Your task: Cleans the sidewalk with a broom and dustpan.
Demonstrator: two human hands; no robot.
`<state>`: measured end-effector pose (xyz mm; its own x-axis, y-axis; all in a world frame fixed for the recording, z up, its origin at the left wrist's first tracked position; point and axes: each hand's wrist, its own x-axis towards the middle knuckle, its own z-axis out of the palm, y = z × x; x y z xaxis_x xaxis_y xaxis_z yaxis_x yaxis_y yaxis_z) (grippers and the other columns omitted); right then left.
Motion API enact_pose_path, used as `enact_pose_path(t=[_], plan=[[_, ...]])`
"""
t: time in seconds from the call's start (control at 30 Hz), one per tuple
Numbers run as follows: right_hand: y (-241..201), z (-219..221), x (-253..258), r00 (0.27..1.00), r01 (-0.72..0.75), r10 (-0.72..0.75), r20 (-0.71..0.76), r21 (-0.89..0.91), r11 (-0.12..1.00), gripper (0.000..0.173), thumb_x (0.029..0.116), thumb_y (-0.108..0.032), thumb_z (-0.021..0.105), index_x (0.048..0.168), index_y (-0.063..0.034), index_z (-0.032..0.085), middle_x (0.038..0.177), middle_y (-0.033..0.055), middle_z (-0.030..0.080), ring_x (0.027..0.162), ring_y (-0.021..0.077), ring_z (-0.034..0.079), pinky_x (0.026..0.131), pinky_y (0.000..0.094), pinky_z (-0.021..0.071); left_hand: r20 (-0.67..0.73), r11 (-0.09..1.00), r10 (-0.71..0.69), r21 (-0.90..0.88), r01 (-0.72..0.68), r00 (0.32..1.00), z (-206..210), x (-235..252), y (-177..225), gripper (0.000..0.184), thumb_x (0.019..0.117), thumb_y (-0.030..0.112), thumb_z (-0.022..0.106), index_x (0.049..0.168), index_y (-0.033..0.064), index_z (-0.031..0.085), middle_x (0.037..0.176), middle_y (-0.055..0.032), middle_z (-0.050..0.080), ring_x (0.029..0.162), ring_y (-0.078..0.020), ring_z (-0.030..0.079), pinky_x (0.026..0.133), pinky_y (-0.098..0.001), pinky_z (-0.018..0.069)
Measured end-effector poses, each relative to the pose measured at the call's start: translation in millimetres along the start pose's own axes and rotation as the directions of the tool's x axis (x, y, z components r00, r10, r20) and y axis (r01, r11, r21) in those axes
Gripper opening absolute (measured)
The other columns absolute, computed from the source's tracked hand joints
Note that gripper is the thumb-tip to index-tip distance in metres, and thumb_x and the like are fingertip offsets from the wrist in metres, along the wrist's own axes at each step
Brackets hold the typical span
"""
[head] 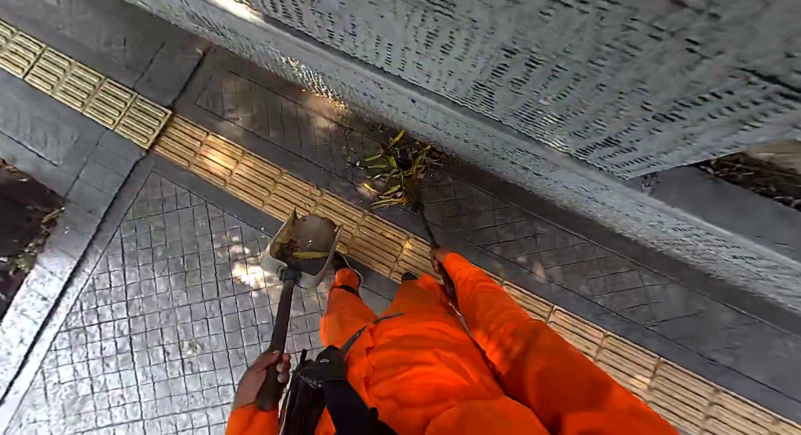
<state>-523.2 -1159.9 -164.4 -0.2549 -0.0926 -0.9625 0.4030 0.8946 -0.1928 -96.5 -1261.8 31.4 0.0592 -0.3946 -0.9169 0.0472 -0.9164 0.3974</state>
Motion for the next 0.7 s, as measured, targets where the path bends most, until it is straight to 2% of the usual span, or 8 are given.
enact_pose_path(t=[0.17, 0.27, 0.37, 0.43, 0.5, 0.57, 0.63, 0.7], plan=[[-19, 65, 4, 0.989, 0.014, -0.005, -0.150, 0.061, 0.998, 0.041, 0.1074, -0.019, 0.051, 0.145, -0.0038, 0.047, 0.101, 0.0158, 0.063, 0.073, 0.0207, 0.062, 0.069, 0.0367, 0.0553, -0.006, 0.933, -0.005, 0.361, 0.007, 1.000, 68, 111, 180, 0.014, 0.1070, 0.007, 0.032, 0.104, 0.0060, 0.045, 0.061, -0.0019, 0.052, 0.039, -0.0040, 0.048, 0.034, -0.0160, 0.0388], [-37, 67, 5, 0.967, -0.005, 0.046, -0.250, 0.163, 0.987, 0.043, 0.1061, -0.017, 0.052, 0.146, -0.0031, 0.047, 0.113, 0.0215, 0.063, 0.086, 0.0281, 0.066, 0.078, 0.0436, 0.0561, 0.004, 0.831, -0.006, 0.556, 0.003, 1.000, 129, 168, 274, 0.011, 0.1066, 0.008, 0.035, 0.106, 0.0060, 0.045, 0.063, -0.0029, 0.050, 0.040, -0.0054, 0.045, 0.034, -0.0179, 0.0378], [-77, 54, 17, 0.942, -0.061, 0.121, -0.312, 0.195, 0.979, 0.040, 0.1068, -0.018, 0.050, 0.142, 0.0020, 0.052, 0.124, 0.0261, 0.063, 0.104, 0.0343, 0.067, 0.093, 0.0493, 0.0531, 0.034, 0.720, -0.015, 0.694, -0.013, 0.999, 198, 217, 353, 0.011, 0.1077, 0.012, 0.036, 0.108, 0.0066, 0.046, 0.065, -0.0031, 0.050, 0.040, -0.0059, 0.046, 0.034, -0.0178, 0.0388], [-111, 47, 45, 0.908, -0.097, 0.196, -0.370, 0.270, 0.958, 0.040, 0.1066, -0.020, 0.051, 0.138, 0.0050, 0.053, 0.120, 0.0270, 0.064, 0.102, 0.0359, 0.066, 0.092, 0.0512, 0.0528, 0.063, 0.642, -0.020, 0.766, -0.035, 0.998, 249, 248, 395, 0.014, 0.1088, 0.016, 0.036, 0.108, 0.0070, 0.046, 0.064, -0.0031, 0.050, 0.039, -0.0068, 0.046, 0.034, -0.0188, 0.0393], [-154, 40, 81, 0.886, -0.117, 0.249, -0.391, 0.332, 0.936, 0.044, 0.1058, -0.020, 0.053, 0.139, 0.0086, 0.051, 0.128, 0.0310, 0.062, 0.114, 0.0412, 0.065, 0.100, 0.0559, 0.0501, 0.080, 0.572, -0.037, 0.819, -0.044, 0.996, 300, 280, 427, 0.020, 0.1104, 0.022, 0.032, 0.105, 0.0077, 0.046, 0.062, -0.0027, 0.049, 0.038, -0.0077, 0.045, 0.033, -0.0198, 0.0386], [-207, 39, 117, 0.891, -0.120, 0.254, -0.376, 0.345, 0.931, 0.046, 0.1040, -0.018, 0.055, 0.139, 0.0102, 0.050, 0.133, 0.0307, 0.059, 0.121, 0.0409, 0.062, 0.103, 0.0559, 0.0485, 0.103, 0.530, -0.057, 0.846, -0.057, 0.993, 355, 317, 452, 0.024, 0.1115, 0.025, 0.030, 0.106, 0.0081, 0.046, 0.064, -0.0028, 0.049, 0.039, -0.0069, 0.045, 0.033, -0.0188, 0.0393], [-246, 74, 125, 0.908, -0.138, 0.241, -0.342, 0.300, 0.944, 0.047, 0.1020, -0.016, 0.058, 0.140, 0.0105, 0.049, 0.133, 0.0313, 0.059, 0.122, 0.0420, 0.061, 0.103, 0.0573, 0.0486, 0.104, 0.460, -0.039, 0.885, -0.075, 0.994, 390, 351, 466, 0.019, 0.1116, 0.023, 0.033, 0.117, 0.0092, 0.046, 0.066, -0.0027, 0.048, 0.040, -0.0062, 0.044, 0.035, -0.0180, 0.0380], [-292, 104, 118, 0.937, -0.127, 0.188, -0.294, 0.215, 0.968, 0.055, 0.1006, -0.015, 0.060, 0.149, 0.0039, 0.042, 0.134, 0.0301, 0.060, 0.122, 0.0429, 0.062, 0.102, 0.0590, 0.0496, 0.146, 0.348, -0.035, 0.929, -0.124, 0.989, 433, 375, 475, 0.022, 0.1119, 0.021, 0.034, 0.128, 0.0098, 0.044, 0.067, -0.0018, 0.045, 0.041, -0.0061, 0.043, 0.036, -0.0183, 0.0374]])
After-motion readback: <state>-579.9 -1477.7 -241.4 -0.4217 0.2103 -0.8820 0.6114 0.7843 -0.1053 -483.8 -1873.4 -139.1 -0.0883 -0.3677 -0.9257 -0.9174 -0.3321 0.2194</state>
